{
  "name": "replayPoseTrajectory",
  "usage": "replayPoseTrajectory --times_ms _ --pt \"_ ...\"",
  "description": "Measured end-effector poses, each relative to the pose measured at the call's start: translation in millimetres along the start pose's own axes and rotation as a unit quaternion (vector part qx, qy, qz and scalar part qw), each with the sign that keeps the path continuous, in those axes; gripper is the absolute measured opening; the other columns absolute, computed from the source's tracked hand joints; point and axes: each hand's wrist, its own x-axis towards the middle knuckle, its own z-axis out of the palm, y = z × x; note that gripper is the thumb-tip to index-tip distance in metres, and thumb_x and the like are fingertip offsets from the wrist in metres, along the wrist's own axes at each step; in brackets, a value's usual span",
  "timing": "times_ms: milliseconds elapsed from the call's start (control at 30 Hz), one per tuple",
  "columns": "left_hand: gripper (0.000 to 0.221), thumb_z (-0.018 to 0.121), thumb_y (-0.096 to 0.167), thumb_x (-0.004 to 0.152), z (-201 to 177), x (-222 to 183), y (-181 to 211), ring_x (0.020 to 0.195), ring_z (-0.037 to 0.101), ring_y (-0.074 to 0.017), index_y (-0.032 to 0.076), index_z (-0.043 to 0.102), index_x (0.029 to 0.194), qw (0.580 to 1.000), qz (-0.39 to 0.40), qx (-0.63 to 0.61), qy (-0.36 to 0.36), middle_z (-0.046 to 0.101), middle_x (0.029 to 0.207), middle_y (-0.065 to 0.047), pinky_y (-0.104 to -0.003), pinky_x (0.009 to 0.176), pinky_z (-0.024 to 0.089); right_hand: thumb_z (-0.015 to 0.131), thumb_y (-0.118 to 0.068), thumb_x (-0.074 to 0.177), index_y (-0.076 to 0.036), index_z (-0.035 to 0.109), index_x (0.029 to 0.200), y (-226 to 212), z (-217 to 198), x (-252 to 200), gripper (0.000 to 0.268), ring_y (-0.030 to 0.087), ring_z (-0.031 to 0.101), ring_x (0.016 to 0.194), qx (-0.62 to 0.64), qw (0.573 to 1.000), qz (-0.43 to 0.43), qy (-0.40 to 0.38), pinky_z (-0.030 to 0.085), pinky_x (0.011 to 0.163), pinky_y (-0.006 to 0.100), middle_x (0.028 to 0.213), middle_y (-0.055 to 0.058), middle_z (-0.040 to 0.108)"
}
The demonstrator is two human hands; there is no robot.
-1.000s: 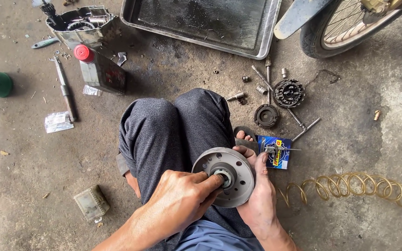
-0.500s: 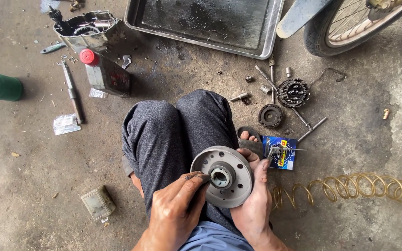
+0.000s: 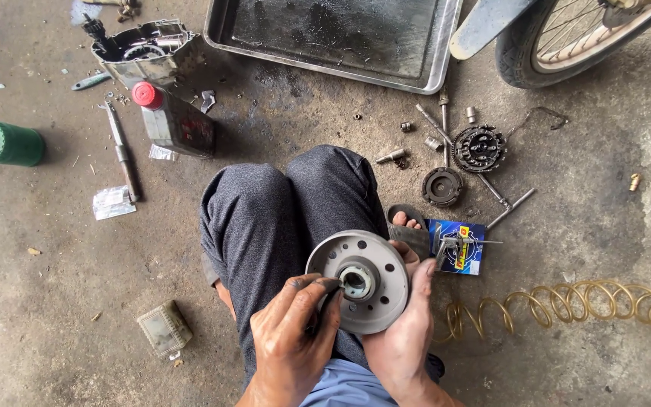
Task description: Assembling a motorcycle centrifugal clutch by manually installing clutch shoes and springs into the clutch drum.
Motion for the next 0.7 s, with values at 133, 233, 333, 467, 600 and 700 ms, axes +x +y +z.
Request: replayPoseTrajectory --times_ms 133,233,333,467,600,700 --pt "0.013 0.071 0.007 0.093 -2.7 -1.9 -6.1 0.089 0.077 -0.0249 0.001 0.066 0.103 1.000 -0.006 -0.002 -0.001 0.074 0.097 -0.012 -0.032 0.080 0.061 0.027 -0.043 0.103 -0.010 0.052 0.144 -6.0 2.9 8.6 0.058 0.013 0.047 0.147 0.001 0.999 0.026 -0.019 0.035 0.122 0.036 0.163 -0.003 0.052" --pt "0.012 0.067 0.005 0.095 -6.8 4.7 -4.6 0.091 0.077 -0.0249 0.000 0.065 0.107 1.000 0.006 -0.003 -0.020 0.074 0.101 -0.014 -0.032 0.082 0.061 0.043 -0.038 0.117 -0.011 0.044 0.159 7.8 -27.8 30.6 0.050 0.020 0.032 0.149 0.230 0.898 0.056 -0.372 0.015 0.119 0.041 0.163 0.003 0.040" --pt "0.016 0.065 0.009 0.099 -10.3 13.9 -1.6 0.097 0.074 -0.0262 -0.001 0.066 0.110 0.996 0.042 0.044 -0.058 0.072 0.106 -0.015 -0.036 0.086 0.061 0.045 -0.040 0.110 -0.010 0.049 0.154 -2.8 -5.0 19.2 0.053 0.017 0.039 0.147 0.190 0.938 0.058 -0.285 0.019 0.119 0.041 0.159 0.003 0.048" --pt "0.007 0.059 0.011 0.100 -10.4 27.8 -4.9 0.078 0.058 -0.0249 0.005 0.062 0.101 0.971 0.105 0.130 -0.168 0.058 0.093 -0.008 -0.037 0.046 0.046 0.028 -0.044 0.101 -0.028 0.046 0.156 -25.3 39.6 -9.9 0.060 0.007 0.043 0.148 0.043 0.993 0.114 -0.002 0.027 0.124 0.032 0.161 -0.011 0.050" --pt "0.008 0.058 0.009 0.098 -8.9 37.3 -12.0 0.077 0.053 -0.0247 0.009 0.056 0.090 0.943 0.166 0.174 -0.229 0.052 0.086 -0.006 -0.037 0.040 0.042 0.027 -0.048 0.099 -0.038 0.047 0.155 -36.3 51.5 -21.2 0.060 0.011 0.047 0.147 -0.011 0.987 0.154 0.032 0.032 0.121 0.034 0.161 -0.011 0.054" --pt "0.004 0.061 0.010 0.095 -6.8 38.8 -13.6 0.079 0.054 -0.0244 0.008 0.058 0.093 0.929 0.194 0.199 -0.243 0.053 0.086 -0.006 -0.036 0.039 0.043 0.030 -0.040 0.100 -0.032 0.042 0.157 -22.1 28.1 -7.9 0.059 0.001 0.037 0.150 0.023 0.997 0.068 -0.032 0.025 0.124 0.029 0.164 -0.016 0.045"
